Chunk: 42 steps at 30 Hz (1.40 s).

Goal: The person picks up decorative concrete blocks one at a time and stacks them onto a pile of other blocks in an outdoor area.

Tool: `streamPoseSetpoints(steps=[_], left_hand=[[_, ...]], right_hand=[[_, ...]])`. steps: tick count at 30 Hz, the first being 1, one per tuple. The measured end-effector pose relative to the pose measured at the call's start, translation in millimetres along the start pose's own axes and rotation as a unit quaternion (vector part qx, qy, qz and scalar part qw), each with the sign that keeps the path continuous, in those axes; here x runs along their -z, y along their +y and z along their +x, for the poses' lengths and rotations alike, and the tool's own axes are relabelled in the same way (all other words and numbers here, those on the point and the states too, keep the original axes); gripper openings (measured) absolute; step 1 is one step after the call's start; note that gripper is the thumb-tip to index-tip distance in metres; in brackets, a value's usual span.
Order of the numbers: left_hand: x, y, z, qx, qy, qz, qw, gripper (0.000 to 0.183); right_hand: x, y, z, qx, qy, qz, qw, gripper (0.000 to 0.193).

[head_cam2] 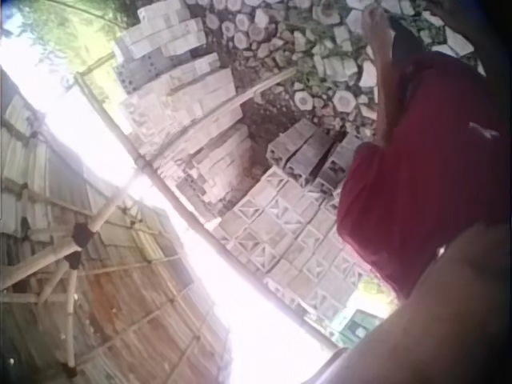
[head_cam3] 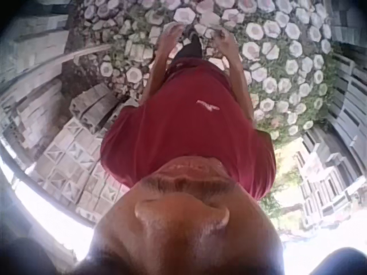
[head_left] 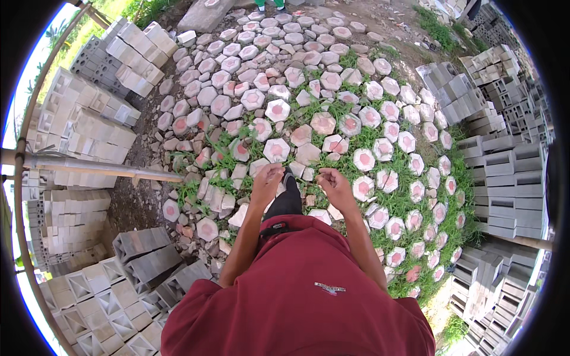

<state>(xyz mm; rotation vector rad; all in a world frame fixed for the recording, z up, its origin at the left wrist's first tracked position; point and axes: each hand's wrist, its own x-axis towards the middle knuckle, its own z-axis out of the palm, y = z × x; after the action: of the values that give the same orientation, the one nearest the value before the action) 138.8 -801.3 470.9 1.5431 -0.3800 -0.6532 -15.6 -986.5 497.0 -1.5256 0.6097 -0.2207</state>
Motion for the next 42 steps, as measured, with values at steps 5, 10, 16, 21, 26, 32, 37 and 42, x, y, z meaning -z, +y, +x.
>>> streamPoseSetpoints(steps=[5,10,16,21,26,32,37,42], left_hand=[[18,44,112,-0.031,-0.004,0.039,0.999,0.027],[61,64,210,-0.059,0.016,0.039,0.997,0.027],[92,85,282,-0.014,0.049,0.042,0.998,0.026],[98,88,342,0.029,0.099,0.007,0.995,0.026],[104,93,455,0.032,0.148,0.0,0.989,0.03],[125,109,631,-0.004,0.191,0.02,0.981,0.033],[133,170,747,-0.067,0.19,-0.015,0.979,0.032],[159,180,832,-0.055,0.197,-0.018,0.979,0.031]], right_hand=[[1,-37,100,-0.029,0.015,0.023,0.999,0.03],[-10,-79,203,-0.014,0.0,-0.001,1.0,0.031],[-20,-87,302,-0.089,-0.04,0.039,0.994,0.029],[-24,-86,399,-0.124,-0.082,0.03,0.988,0.028],[-23,-112,540,-0.102,-0.125,0.003,0.987,0.031],[-29,-176,744,-0.005,-0.181,-0.063,0.981,0.029],[-27,-229,872,0.105,-0.2,-0.097,0.969,0.031],[-36,-251,958,0.098,-0.166,-0.083,0.978,0.031]])
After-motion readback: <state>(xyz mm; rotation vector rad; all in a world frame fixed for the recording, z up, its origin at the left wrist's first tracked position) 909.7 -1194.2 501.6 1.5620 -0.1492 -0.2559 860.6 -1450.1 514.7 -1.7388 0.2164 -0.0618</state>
